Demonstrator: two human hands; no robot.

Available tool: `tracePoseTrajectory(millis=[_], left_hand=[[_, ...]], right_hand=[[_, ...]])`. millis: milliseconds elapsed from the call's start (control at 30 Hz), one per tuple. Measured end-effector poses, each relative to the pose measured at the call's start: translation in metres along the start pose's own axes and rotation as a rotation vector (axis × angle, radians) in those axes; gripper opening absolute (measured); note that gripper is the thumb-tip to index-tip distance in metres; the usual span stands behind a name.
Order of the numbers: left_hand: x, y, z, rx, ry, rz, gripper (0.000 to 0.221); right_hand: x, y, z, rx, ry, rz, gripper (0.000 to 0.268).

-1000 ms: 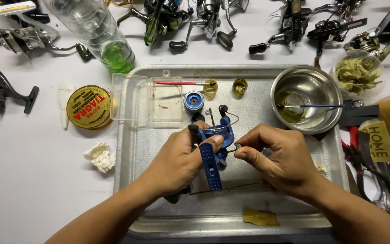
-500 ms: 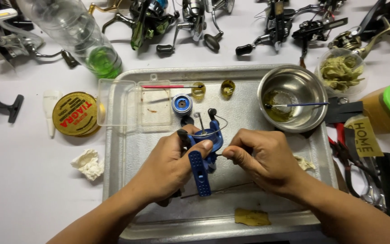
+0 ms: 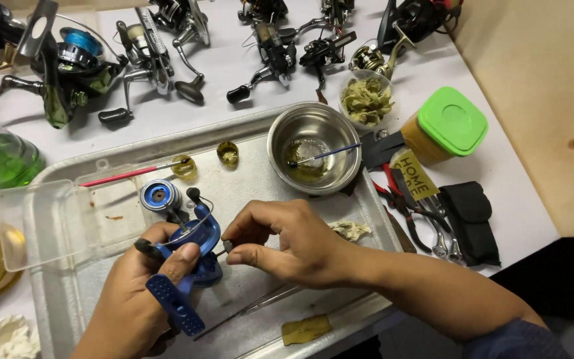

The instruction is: Assembling and testing the mechanical components of a fishing reel on a maintenance tray.

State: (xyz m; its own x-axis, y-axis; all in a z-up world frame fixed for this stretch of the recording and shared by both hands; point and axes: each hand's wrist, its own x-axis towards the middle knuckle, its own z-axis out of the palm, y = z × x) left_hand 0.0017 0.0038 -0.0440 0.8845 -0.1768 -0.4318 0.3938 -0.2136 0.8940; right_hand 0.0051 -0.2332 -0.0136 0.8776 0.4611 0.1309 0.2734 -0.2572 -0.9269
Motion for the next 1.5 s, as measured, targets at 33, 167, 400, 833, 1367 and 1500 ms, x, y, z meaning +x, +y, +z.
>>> tracePoseTrajectory(millis=[33, 167, 400, 833, 1367, 1500], left_hand=[[-0.001, 0.001, 0.001, 0.0, 0.003, -0.001, 0.018], [-0.006, 0.003, 0.003, 0.085, -0.02, 0.084, 0.017], [-0.014, 0.016, 0.007, 0.138, -0.064, 0.161, 0.02], [-0.021, 0.034, 0.004, 0.065, -0.069, 0.122, 0.023], [-0.017, 0.026, 0.003, 0.13, -0.043, 0.151, 0.025], [-0.018, 0.028, 0.005, 0.106, -0.045, 0.103, 0.024]], right_hand=[[0.0, 0.0, 0.0, 0.002, -0.003, -0.001, 0.02], [-0.001, 0.008, 0.006, -0.252, 0.009, -0.145, 0.03], [0.0, 0.014, 0.006, -0.323, -0.072, -0.185, 0.048], [0.0, 0.01, 0.006, -0.229, -0.1, -0.024, 0.046], [0.003, 0.005, 0.006, -0.204, -0.06, 0.024, 0.019], [0.005, 0.014, 0.003, -0.264, -0.105, -0.071, 0.044]])
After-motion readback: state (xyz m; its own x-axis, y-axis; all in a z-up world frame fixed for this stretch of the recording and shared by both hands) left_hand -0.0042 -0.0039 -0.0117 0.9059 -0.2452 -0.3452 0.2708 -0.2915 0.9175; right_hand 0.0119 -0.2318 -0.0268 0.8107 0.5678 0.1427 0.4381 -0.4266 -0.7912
